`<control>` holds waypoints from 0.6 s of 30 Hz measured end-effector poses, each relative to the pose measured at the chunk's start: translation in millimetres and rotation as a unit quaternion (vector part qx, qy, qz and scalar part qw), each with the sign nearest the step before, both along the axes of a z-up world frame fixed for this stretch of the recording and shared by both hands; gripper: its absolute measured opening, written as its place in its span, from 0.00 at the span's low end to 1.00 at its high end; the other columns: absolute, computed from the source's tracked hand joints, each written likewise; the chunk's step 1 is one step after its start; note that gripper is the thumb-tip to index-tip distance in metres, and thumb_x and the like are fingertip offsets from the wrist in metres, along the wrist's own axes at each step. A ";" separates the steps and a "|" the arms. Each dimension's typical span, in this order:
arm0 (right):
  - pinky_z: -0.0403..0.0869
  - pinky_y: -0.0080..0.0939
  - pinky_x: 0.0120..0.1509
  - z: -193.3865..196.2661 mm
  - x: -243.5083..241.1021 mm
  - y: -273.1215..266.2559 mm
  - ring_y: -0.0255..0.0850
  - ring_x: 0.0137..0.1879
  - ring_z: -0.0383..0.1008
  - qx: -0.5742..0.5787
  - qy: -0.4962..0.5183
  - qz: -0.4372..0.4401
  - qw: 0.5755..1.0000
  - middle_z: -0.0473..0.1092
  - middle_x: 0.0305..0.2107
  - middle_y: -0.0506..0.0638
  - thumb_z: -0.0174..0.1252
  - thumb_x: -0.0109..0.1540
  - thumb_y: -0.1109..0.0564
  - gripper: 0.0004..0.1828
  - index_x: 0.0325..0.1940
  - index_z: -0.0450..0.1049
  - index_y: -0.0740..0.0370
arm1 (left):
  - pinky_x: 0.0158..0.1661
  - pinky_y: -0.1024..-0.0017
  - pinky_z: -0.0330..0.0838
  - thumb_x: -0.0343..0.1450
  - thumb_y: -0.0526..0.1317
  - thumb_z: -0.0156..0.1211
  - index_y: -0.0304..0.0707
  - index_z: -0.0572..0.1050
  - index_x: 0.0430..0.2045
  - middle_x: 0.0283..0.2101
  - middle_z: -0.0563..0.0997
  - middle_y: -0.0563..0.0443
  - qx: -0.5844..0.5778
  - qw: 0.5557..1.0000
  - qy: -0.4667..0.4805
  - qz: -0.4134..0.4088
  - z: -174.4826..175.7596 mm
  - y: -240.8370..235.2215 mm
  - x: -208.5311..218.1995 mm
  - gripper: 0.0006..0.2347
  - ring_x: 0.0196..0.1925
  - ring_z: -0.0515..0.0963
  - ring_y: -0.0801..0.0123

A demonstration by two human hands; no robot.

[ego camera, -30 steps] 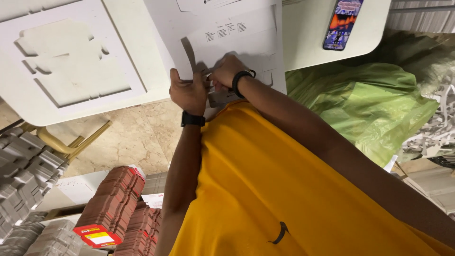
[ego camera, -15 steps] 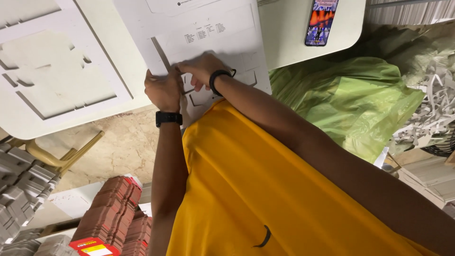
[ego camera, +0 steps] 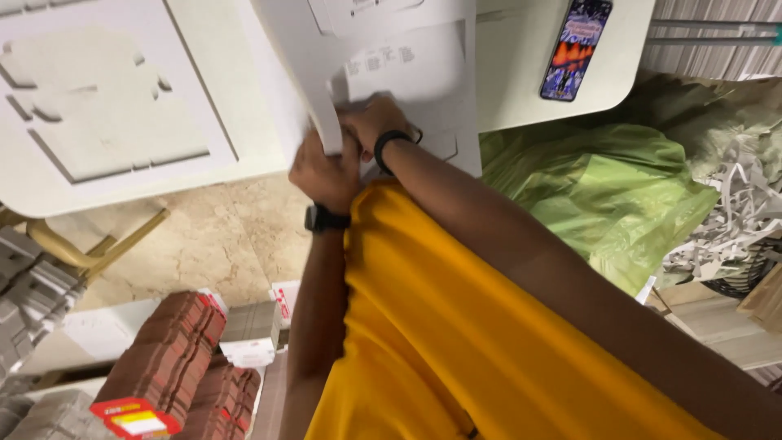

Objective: Punching out pre-cut cardboard shapes from sheets and folding them into boxes.

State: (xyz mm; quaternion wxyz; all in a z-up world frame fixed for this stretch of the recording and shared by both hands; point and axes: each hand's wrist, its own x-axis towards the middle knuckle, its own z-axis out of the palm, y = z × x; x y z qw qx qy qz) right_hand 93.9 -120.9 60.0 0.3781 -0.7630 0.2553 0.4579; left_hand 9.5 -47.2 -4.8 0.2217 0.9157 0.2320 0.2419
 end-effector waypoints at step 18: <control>0.70 0.29 0.17 -12.8 15.6 -9.7 0.36 0.25 0.81 0.086 0.063 -0.003 0.994 0.81 0.45 0.51 0.54 0.66 0.45 0.23 0.63 0.75 0.53 | 0.20 0.61 0.76 0.64 0.42 0.69 0.31 0.75 0.30 0.17 0.79 0.56 -0.200 0.936 0.290 -0.023 70.7 31.8 25.6 0.12 0.16 0.79 0.67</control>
